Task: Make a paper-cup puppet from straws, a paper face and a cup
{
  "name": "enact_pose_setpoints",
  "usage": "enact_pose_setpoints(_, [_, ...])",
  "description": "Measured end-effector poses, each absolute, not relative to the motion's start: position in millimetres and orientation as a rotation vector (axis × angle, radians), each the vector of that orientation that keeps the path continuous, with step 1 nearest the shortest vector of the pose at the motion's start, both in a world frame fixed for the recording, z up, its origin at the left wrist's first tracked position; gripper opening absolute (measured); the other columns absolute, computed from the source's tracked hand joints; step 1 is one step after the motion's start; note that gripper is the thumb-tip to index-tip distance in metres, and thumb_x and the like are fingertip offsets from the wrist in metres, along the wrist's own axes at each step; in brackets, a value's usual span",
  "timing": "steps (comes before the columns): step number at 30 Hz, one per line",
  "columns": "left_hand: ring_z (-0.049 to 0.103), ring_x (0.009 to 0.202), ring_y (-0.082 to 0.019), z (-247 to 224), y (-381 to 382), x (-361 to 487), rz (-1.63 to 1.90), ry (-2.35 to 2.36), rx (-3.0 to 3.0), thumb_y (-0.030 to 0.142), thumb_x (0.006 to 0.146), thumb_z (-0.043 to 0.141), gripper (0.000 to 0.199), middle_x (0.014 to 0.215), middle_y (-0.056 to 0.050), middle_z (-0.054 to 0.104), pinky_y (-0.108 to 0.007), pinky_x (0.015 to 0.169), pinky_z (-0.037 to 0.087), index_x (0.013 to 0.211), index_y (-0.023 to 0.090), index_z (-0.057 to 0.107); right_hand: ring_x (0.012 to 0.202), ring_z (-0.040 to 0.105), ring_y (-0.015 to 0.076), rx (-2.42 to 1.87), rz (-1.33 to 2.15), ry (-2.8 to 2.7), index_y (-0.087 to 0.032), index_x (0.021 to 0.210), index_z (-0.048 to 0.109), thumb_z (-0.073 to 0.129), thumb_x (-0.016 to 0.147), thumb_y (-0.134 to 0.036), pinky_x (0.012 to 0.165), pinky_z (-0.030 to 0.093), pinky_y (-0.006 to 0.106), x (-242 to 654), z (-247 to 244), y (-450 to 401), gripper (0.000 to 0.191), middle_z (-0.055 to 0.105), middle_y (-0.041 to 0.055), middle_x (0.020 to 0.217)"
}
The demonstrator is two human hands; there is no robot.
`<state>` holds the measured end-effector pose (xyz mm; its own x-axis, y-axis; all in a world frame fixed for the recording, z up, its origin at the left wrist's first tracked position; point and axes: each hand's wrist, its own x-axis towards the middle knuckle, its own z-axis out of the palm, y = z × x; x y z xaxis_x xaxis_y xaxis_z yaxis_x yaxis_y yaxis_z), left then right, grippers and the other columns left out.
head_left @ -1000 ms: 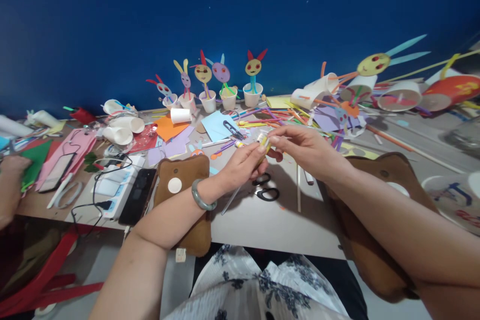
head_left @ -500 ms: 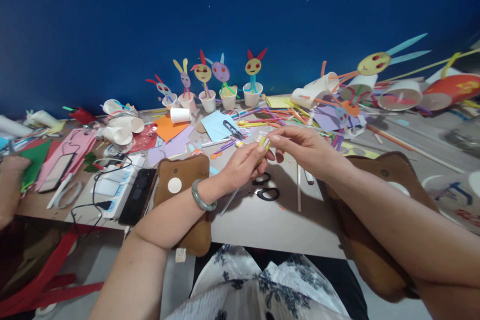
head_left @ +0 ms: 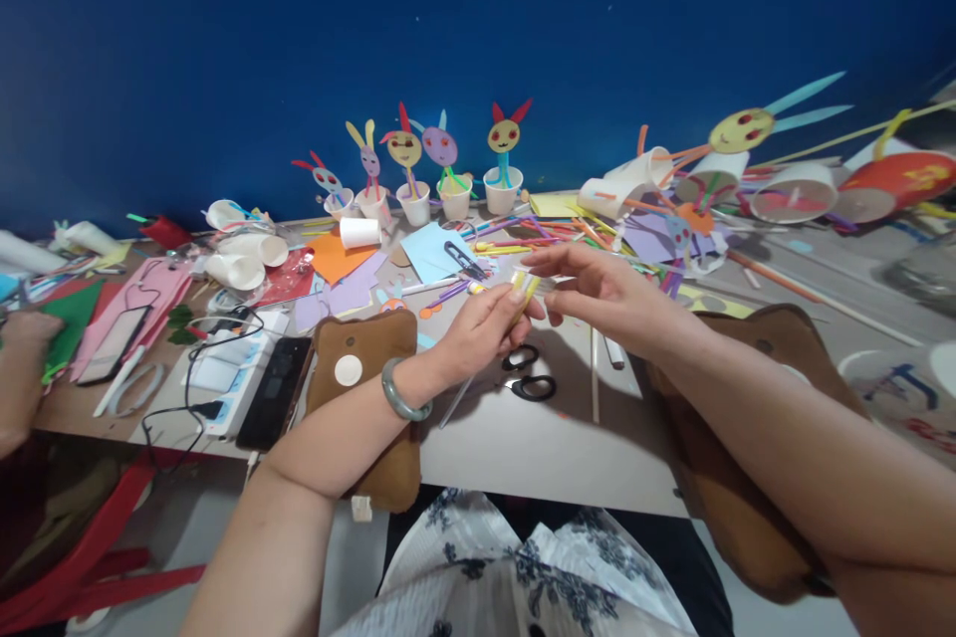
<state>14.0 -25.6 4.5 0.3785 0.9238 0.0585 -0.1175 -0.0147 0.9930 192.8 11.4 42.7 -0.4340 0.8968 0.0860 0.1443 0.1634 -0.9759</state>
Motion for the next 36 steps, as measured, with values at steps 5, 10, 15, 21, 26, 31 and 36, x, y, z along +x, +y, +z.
enact_pose_setpoints(5, [0.035,0.043,-0.005,7,-25,13,0.986,0.783,1.276,0.064,0.093,0.05,0.051,0.057,0.006,0.045,-0.018,0.04,0.025,0.09,0.014,0.058,0.067,0.061,0.0144,-0.905,1.415,-1.672,-0.022,0.094,0.061,0.077,0.075,-0.028,0.055,0.053,0.031,193,40,15,0.026,0.067,0.0049,0.095])
enact_pose_setpoints(10, [0.033,0.042,-0.004,9,-25,14,0.957,0.749,1.252,0.064,0.092,0.051,0.05,0.056,0.007,0.044,-0.018,0.039,0.025,0.09,0.014,0.059,0.061,0.061,0.0139,-0.861,1.418,-1.677,-0.023,0.088,0.056,0.08,0.077,-0.036,0.056,0.051,0.032,194,30,22,0.029,0.064,-0.0003,0.081])
enact_pose_setpoints(15, [0.033,0.041,-0.005,7,-26,16,0.941,0.755,1.26,0.065,0.091,0.052,0.051,0.054,0.007,0.043,-0.019,0.039,0.025,0.089,0.014,0.059,0.07,0.064,0.0166,-0.889,1.306,-1.74,-0.024,0.09,0.06,0.083,0.074,-0.038,0.057,0.051,0.03,196,22,28,0.031,0.066,0.0013,0.088])
enact_pose_setpoints(21, [0.036,0.042,-0.006,9,-31,20,0.931,0.814,1.324,0.066,0.091,0.05,0.053,0.053,0.007,0.044,-0.021,0.042,0.028,0.089,0.013,0.06,0.076,0.062,0.0183,-0.885,1.281,-1.787,-0.024,0.079,0.063,0.086,0.069,-0.043,0.066,0.054,0.033,196,23,29,0.031,0.066,0.0024,0.088])
enact_pose_setpoints(26, [0.036,0.043,-0.006,8,-33,20,0.886,0.856,1.335,0.066,0.092,0.049,0.054,0.054,0.006,0.046,-0.022,0.043,0.026,0.091,0.013,0.062,0.075,0.061,0.0183,-0.884,1.302,-1.77,-0.024,0.086,0.064,0.085,0.069,-0.042,0.066,0.052,0.033,196,22,30,0.032,0.066,0.0019,0.09])
enact_pose_setpoints(31, [0.035,0.042,-0.005,5,-34,20,0.844,0.836,1.298,0.066,0.092,0.049,0.055,0.055,0.006,0.047,-0.022,0.043,0.027,0.095,0.012,0.064,0.072,0.061,0.0146,-0.796,1.393,-1.795,-0.023,0.089,0.063,0.084,0.072,-0.039,0.064,0.053,0.029,199,16,35,0.032,0.065,0.0005,0.09])
enact_pose_setpoints(36, [0.033,0.04,-0.005,9,-36,20,0.758,0.814,1.217,0.067,0.091,0.05,0.057,0.055,0.006,0.046,-0.02,0.04,0.025,0.097,0.012,0.064,0.081,0.065,0.0157,-0.689,1.413,-1.837,-0.022,0.09,0.064,0.084,0.074,-0.041,0.073,0.057,0.031,203,16,39,0.032,0.066,0.0018,0.093])
